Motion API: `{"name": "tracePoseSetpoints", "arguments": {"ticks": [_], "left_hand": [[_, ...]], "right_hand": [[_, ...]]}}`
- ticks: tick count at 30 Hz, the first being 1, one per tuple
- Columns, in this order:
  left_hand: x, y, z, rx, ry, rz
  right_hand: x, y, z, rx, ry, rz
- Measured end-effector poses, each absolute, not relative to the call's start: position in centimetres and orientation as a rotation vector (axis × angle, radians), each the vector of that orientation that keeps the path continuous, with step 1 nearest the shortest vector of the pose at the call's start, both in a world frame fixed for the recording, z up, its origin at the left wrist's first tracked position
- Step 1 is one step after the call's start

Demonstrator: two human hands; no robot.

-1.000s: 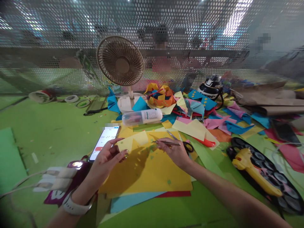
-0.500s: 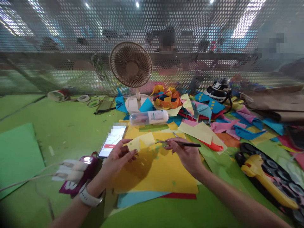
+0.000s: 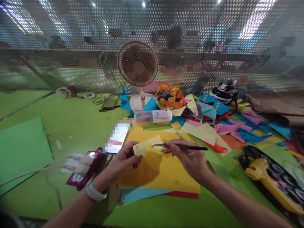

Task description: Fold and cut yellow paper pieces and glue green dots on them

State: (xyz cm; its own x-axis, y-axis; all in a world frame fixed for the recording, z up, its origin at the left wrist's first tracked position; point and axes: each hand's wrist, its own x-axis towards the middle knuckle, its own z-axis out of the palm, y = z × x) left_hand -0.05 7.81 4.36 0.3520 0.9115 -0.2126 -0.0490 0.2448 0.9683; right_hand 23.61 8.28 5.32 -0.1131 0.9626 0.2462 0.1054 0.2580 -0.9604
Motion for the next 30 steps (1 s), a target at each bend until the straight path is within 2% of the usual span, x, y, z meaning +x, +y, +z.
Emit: {"name": "tracePoseSetpoints", "arguments": {"ticks": [11,30], "left_hand": [[0.0,7.5,4.2,1.058,0.890,0.751],[-0.3,7.6,3.8,1.032,0.846,0.796]], "right_hand": [[21.1,7.5,4.5,-0.972,-1.621,1.093],[21.4,6.9,5.2,-0.950,-1.707,0.999]]}}
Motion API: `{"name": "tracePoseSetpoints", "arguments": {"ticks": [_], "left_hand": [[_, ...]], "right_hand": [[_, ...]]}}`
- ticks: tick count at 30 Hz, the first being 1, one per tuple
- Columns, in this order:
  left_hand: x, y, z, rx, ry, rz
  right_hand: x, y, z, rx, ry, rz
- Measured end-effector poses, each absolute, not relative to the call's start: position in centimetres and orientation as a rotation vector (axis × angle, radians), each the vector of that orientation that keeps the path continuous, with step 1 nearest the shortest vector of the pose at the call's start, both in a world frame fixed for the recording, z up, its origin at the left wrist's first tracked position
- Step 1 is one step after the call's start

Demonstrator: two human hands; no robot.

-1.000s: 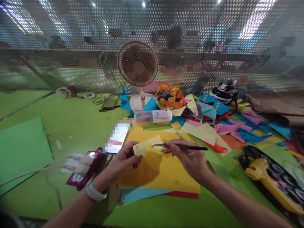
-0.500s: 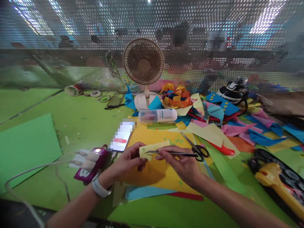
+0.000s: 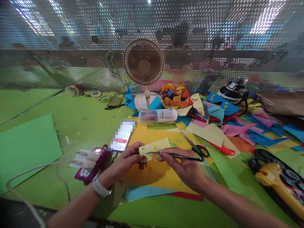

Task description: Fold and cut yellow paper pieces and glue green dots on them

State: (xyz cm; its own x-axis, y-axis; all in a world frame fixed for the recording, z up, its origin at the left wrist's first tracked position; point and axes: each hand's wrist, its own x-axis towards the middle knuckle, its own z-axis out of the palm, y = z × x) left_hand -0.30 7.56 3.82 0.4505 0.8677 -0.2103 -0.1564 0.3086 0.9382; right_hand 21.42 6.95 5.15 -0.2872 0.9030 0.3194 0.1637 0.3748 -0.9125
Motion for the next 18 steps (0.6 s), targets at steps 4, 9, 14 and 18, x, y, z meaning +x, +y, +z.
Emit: {"name": "tracePoseSetpoints", "arguments": {"ticks": [4,9,14,18], "left_hand": [[-0.36,7.56,3.86,1.047,0.852,0.813],[-0.34,7.45,4.02,1.063,0.864,0.822],[-0.33,7.45,3.81,1.086,0.878,0.842],[-0.37,7.47,3.72,1.094,0.873,0.844]], "right_hand": [[21.60,6.73,5.01,-0.981,-1.691,0.984],[21.39,6.60,4.89,-1.006,-1.671,1.011],[21.22,6.56,4.96,-1.001,-1.686,1.029],[21.08,6.53,5.06,-1.020,-1.661,1.054]]}}
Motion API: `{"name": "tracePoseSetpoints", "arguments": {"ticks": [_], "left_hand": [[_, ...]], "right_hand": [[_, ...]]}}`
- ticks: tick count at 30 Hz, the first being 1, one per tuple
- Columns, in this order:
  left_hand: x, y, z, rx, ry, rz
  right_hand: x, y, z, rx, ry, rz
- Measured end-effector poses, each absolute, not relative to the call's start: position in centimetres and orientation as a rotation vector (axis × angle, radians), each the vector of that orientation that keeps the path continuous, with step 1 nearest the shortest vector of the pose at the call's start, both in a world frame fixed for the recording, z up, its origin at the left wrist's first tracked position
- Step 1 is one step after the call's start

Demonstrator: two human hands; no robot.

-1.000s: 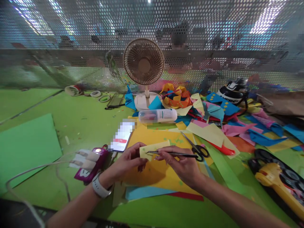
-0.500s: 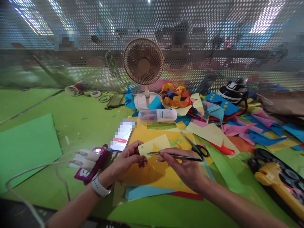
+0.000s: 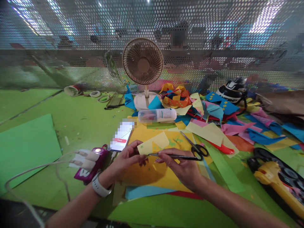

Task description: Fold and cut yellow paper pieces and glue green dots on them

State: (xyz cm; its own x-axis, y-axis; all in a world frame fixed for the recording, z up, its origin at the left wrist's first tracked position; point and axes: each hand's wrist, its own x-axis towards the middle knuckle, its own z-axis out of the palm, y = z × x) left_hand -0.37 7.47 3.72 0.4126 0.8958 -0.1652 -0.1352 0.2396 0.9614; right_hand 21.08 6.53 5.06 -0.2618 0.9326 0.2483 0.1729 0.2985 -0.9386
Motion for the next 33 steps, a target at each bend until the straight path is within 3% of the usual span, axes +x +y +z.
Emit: {"name": "tracePoseSetpoints", "arguments": {"ticks": [13,22,33], "left_hand": [[-0.2,7.4,4.5,1.085,0.891,0.851],[-0.1,7.3,4.2,1.015,0.867,0.890],[0.3,7.2,4.8,1.019,0.929,0.880]], "right_hand": [[20.9,6.3,5.4,-1.036,-1.562,1.152],[20.7,7.6,4.2,-1.027,-1.153,1.511],[20.7,7.8,4.2,-1.050,-1.080,1.561]]}}
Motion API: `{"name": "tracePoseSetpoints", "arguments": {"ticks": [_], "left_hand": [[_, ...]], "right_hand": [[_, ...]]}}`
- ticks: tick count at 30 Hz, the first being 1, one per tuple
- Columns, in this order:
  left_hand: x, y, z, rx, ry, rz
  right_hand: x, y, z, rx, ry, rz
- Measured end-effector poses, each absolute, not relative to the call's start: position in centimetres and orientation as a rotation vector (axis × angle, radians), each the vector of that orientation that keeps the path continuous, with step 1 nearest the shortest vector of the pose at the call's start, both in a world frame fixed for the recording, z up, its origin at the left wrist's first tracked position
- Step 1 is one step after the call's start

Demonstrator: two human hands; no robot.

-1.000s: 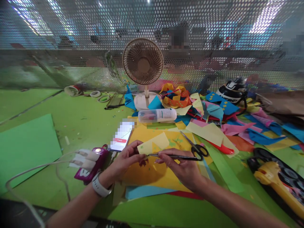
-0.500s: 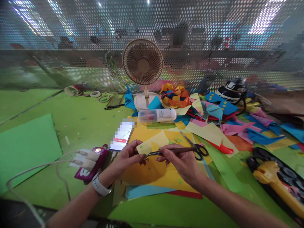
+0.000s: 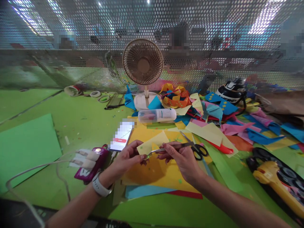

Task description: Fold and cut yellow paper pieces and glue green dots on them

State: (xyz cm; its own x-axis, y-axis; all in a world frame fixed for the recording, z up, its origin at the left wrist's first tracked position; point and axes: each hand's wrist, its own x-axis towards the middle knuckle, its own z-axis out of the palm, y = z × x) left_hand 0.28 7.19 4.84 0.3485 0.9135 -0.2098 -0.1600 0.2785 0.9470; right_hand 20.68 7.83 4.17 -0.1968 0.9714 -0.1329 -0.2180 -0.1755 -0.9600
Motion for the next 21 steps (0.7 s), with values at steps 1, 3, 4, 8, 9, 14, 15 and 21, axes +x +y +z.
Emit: {"name": "tracePoseSetpoints", "arguments": {"ticks": [1,3,4,8,9,14,15,21], "left_hand": [[0.28,7.20,4.83,1.020,0.928,0.878],[0.25,7.21,4.80,1.020,0.914,0.879],[0.22,7.22,4.77,1.016,0.902,0.883],[0.14,7.29,4.42,1.004,0.884,0.892],[0.13,7.32,4.30,1.010,0.886,0.892],[0.15,7.41,4.04,1.030,0.869,0.877],[0.16,7.40,4.08,1.027,0.866,0.879],[0.04,7.38,4.41,0.987,0.868,0.906]], "right_hand": [[20.69,7.85,4.15,-1.054,-1.082,1.555],[20.70,7.87,4.14,-1.064,-1.087,1.541],[20.69,7.87,4.13,-1.065,-1.091,1.534],[20.63,7.76,4.14,-1.063,-1.103,1.514],[20.61,7.72,4.14,-1.063,-1.104,1.513],[20.59,7.62,4.12,-1.051,-1.111,1.505],[20.61,7.64,4.14,-1.046,-1.105,1.501],[20.87,7.86,4.38,-1.023,-1.045,1.504]]}}
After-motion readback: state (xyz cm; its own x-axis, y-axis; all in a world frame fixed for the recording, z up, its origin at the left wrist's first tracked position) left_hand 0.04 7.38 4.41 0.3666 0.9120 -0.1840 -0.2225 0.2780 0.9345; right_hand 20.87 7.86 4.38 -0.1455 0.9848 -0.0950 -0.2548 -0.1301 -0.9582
